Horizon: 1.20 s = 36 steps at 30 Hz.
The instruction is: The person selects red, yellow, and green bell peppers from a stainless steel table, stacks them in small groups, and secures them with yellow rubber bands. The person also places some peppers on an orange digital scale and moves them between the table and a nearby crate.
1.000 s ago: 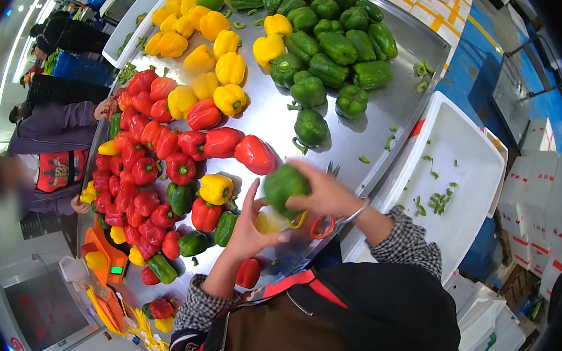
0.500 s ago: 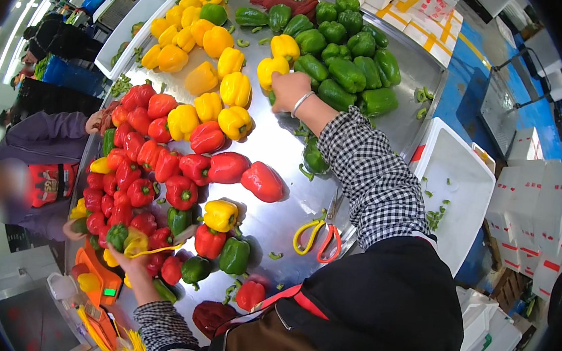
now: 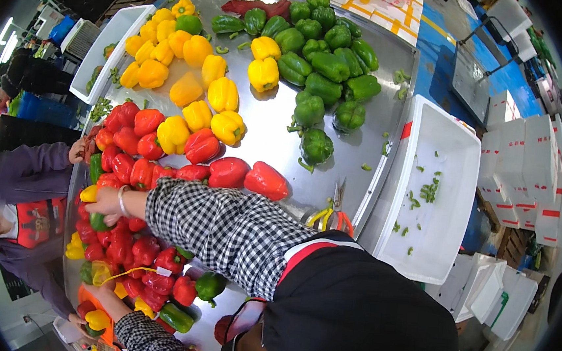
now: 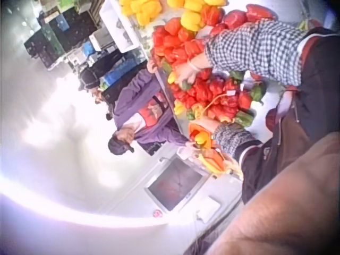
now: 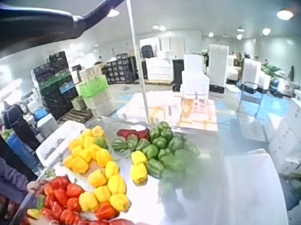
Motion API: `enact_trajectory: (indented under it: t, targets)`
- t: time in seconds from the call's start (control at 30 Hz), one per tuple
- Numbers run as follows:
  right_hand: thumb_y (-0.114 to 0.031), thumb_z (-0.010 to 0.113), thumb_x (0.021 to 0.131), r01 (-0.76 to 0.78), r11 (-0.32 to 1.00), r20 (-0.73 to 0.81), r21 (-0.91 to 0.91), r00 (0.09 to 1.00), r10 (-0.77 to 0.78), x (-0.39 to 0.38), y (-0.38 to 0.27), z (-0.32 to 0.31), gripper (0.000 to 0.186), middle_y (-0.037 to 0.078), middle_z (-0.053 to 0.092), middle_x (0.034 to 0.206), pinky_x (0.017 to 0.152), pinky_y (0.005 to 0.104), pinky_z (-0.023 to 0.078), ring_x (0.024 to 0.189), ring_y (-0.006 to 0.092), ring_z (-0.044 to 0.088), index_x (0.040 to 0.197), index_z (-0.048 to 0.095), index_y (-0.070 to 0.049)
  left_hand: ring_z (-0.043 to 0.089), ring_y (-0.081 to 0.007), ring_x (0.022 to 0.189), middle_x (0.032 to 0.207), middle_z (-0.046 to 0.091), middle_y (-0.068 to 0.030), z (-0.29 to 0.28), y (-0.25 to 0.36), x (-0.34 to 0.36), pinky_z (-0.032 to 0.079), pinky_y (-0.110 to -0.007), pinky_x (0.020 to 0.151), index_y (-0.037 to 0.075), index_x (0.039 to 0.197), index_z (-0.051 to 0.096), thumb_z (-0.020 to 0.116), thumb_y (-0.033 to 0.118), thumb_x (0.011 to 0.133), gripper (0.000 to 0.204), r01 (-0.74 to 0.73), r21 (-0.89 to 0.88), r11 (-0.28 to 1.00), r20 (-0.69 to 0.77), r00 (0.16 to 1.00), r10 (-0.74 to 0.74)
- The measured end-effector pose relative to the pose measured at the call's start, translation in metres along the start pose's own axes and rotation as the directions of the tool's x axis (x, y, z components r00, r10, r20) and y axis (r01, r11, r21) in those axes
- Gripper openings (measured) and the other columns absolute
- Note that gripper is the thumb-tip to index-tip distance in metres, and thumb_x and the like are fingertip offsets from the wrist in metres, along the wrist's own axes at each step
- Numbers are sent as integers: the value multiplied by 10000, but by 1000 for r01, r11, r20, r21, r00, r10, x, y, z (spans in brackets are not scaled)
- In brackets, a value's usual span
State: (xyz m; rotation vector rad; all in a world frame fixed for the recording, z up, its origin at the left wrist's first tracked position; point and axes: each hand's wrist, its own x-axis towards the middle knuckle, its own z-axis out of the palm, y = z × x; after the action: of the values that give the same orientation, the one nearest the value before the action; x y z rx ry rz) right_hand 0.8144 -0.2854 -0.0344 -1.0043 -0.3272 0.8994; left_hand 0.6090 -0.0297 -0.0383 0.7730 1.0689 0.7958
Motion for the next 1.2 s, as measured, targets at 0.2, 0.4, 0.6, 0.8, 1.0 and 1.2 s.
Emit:
enact_trajectory:
  t: [0.2, 0.4, 0.6, 0.8, 1.0, 1.2]
  targets:
    - [-305, 758, 762, 580, 457, 124, -674, 699, -705, -106, -16, -49, 455, 136, 634, 1040, 847, 370, 495, 986, 264, 615, 1110, 615, -48, 596, -268, 1092, 1180, 627, -66, 6, 23, -5, 491, -448, 921, 106, 1190, 601, 460, 488, 918, 490, -27, -10, 1000, -161, 987, 25]
    - [-196, 812, 709, -149, 547, -562, -824, 94, -822, -372, -48, -241, 491, 111, 543, 1168, 938, 362, 436, 1072, 254, 520, 1138, 600, -87, 645, -209, 899, 1020, 644, -84, 36, -30, -69, 546, -370, 748, 53, 1164, 593, 520, 381, 944, 401, 293, 351, 889, 863, 267, -428]
    - [-294, 776, 799, -178, 736, -757, -653, 112, -644, -446, 25, -353, 602, 160, 559, 1194, 963, 363, 429, 1105, 276, 538, 1266, 507, -26, 631, -143, 888, 1005, 646, -72, 119, -194, -292, 524, -272, 760, 10, 1186, 584, 662, 54, 826, 371, -523, 577, 627, 817, 347, -461]
    - [-207, 696, 868, -67, 693, -697, -717, 74, -714, -345, 32, -303, 583, 180, 474, 1283, 1028, 393, 370, 1172, 290, 468, 1325, 413, 21, 623, -161, 913, 944, 653, -71, 129, -288, -375, 513, -315, 818, 34, 1147, 596, 792, 331, 772, 517, -729, 384, 566, 860, 61, -506]
    - [-249, 646, 913, 82, 644, -593, -760, 319, -740, -244, 20, -279, 681, 251, 383, 1401, 1121, 409, 261, 1298, 370, 384, 1408, 311, 78, 599, -145, 910, 968, 637, -56, 109, -195, -401, 484, -301, 813, 45, 1148, 589, 769, 235, 790, 444, -696, 376, 612, 899, 115, -422]
    - [-142, 734, 821, 455, 800, 304, -392, 884, -354, -289, -6, -68, 571, 127, 568, 1233, 1000, 341, 412, 1179, 230, 523, 1320, 503, 10, 589, -127, 1029, 1133, 602, -56, 31, -93, -407, 473, -295, 903, 23, 1224, 550, 643, 45, 882, 355, -561, 231, 795, 895, 444, 53]
